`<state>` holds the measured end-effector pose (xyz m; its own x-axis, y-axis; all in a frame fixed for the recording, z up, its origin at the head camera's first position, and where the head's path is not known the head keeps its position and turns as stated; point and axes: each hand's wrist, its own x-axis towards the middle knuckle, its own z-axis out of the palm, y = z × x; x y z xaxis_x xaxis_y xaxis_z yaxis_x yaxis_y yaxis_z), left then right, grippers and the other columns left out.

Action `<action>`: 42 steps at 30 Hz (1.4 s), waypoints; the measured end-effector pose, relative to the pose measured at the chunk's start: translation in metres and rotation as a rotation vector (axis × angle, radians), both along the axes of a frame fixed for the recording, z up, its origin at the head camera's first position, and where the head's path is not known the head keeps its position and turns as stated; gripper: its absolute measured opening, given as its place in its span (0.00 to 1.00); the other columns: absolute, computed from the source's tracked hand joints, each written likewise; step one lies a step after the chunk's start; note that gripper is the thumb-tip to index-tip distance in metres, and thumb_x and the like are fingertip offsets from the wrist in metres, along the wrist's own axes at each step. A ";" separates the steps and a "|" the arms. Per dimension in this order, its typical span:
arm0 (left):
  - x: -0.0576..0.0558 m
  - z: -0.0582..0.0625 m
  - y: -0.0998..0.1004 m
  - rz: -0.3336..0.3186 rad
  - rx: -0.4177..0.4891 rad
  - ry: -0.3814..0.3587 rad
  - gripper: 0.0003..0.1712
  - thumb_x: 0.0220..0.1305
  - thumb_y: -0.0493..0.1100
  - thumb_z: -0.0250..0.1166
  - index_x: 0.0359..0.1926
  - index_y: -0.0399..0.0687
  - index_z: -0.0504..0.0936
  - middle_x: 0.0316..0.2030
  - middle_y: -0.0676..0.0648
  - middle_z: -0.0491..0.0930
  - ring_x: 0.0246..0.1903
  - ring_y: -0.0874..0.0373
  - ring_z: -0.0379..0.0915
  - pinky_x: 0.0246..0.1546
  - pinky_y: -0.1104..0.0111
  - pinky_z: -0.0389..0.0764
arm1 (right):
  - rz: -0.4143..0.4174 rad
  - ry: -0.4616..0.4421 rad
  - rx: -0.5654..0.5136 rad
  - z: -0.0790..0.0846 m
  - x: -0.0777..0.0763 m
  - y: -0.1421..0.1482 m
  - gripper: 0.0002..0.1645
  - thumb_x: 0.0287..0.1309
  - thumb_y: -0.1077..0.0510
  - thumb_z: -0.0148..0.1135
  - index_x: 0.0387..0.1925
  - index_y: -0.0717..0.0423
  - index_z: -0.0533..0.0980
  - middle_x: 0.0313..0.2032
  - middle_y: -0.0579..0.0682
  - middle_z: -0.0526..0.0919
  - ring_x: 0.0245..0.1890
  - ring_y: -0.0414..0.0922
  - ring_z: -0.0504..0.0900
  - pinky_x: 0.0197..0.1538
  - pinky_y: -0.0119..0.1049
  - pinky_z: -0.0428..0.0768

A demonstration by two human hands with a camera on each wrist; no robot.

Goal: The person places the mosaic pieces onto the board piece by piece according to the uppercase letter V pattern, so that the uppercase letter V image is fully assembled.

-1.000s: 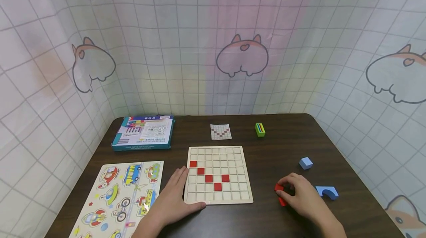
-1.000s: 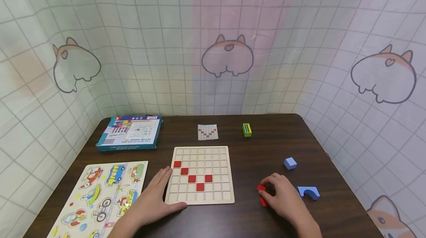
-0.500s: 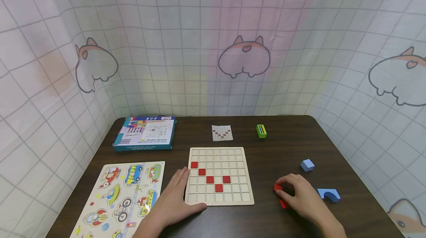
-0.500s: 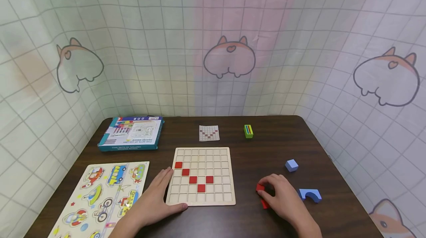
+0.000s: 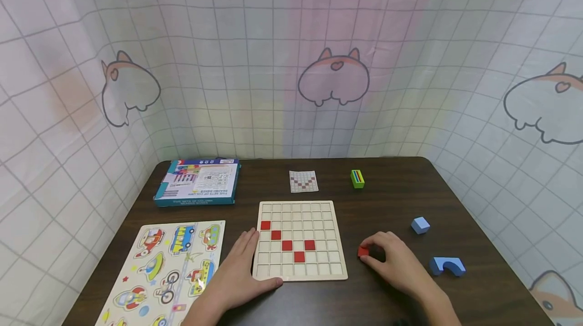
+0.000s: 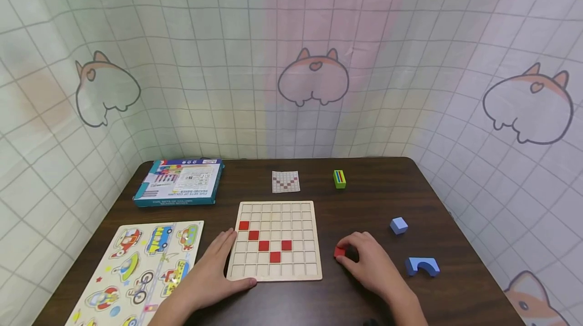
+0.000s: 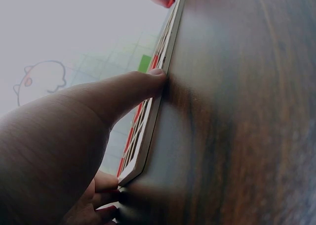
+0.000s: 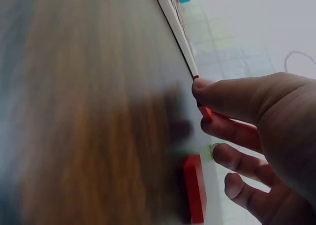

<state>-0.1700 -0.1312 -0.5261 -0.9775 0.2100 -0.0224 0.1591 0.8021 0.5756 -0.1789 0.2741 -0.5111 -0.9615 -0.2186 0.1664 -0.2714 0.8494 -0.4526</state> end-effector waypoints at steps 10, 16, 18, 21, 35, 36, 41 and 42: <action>0.000 0.003 0.000 -0.004 0.007 -0.007 0.80 0.48 0.83 0.79 0.89 0.46 0.57 0.89 0.44 0.57 0.89 0.41 0.49 0.83 0.42 0.67 | 0.054 0.005 -0.002 0.004 -0.017 -0.022 0.12 0.65 0.49 0.82 0.48 0.34 0.88 0.46 0.30 0.88 0.51 0.37 0.82 0.61 0.49 0.87; -0.001 0.000 -0.001 0.005 -0.006 -0.016 0.80 0.47 0.84 0.78 0.89 0.47 0.57 0.89 0.45 0.56 0.89 0.42 0.48 0.84 0.43 0.67 | 0.077 -0.013 -0.029 0.004 -0.030 -0.036 0.13 0.67 0.48 0.81 0.51 0.34 0.88 0.49 0.30 0.88 0.53 0.38 0.81 0.62 0.50 0.86; -0.001 0.000 -0.001 0.005 -0.007 -0.018 0.81 0.47 0.85 0.78 0.90 0.47 0.56 0.89 0.45 0.56 0.90 0.43 0.48 0.84 0.43 0.67 | 0.082 -0.023 -0.041 0.003 -0.034 -0.042 0.13 0.67 0.48 0.81 0.51 0.35 0.88 0.50 0.30 0.88 0.54 0.38 0.81 0.63 0.51 0.86; -0.001 -0.001 -0.001 -0.001 0.001 -0.010 0.80 0.47 0.84 0.78 0.89 0.47 0.57 0.89 0.45 0.56 0.89 0.42 0.48 0.83 0.43 0.67 | 0.094 -0.034 -0.065 0.003 -0.040 -0.050 0.13 0.68 0.48 0.81 0.51 0.35 0.88 0.50 0.31 0.88 0.55 0.39 0.81 0.63 0.51 0.86; -0.002 -0.001 0.000 0.008 -0.011 -0.032 0.80 0.48 0.85 0.77 0.90 0.48 0.56 0.89 0.46 0.56 0.89 0.43 0.48 0.84 0.43 0.67 | 0.135 -0.050 -0.100 -0.001 -0.060 -0.077 0.09 0.70 0.50 0.79 0.49 0.38 0.89 0.47 0.36 0.86 0.47 0.42 0.79 0.53 0.41 0.81; -0.002 0.000 0.000 0.007 -0.009 -0.029 0.80 0.48 0.85 0.77 0.90 0.48 0.56 0.89 0.46 0.56 0.89 0.43 0.48 0.84 0.43 0.67 | 0.134 -0.051 -0.099 -0.002 -0.061 -0.078 0.08 0.70 0.50 0.79 0.48 0.38 0.89 0.46 0.36 0.86 0.46 0.42 0.78 0.51 0.40 0.80; -0.001 0.001 0.000 0.000 -0.004 -0.019 0.80 0.48 0.85 0.77 0.89 0.48 0.57 0.89 0.45 0.56 0.89 0.42 0.49 0.83 0.43 0.67 | 0.124 -0.064 -0.107 -0.006 -0.067 -0.081 0.08 0.69 0.50 0.79 0.48 0.37 0.90 0.44 0.34 0.85 0.46 0.41 0.78 0.50 0.38 0.80; -0.001 0.001 0.000 -0.002 -0.002 -0.017 0.80 0.48 0.85 0.78 0.89 0.47 0.57 0.89 0.45 0.56 0.89 0.42 0.49 0.83 0.42 0.67 | 0.126 -0.067 -0.115 -0.007 -0.067 -0.081 0.08 0.69 0.50 0.79 0.47 0.37 0.90 0.44 0.34 0.85 0.46 0.41 0.78 0.50 0.38 0.80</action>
<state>-0.1706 -0.1317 -0.5250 -0.9764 0.2121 -0.0397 0.1510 0.8030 0.5765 -0.2462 0.1927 -0.5178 -0.9376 -0.3209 0.1338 -0.3382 0.7524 -0.5652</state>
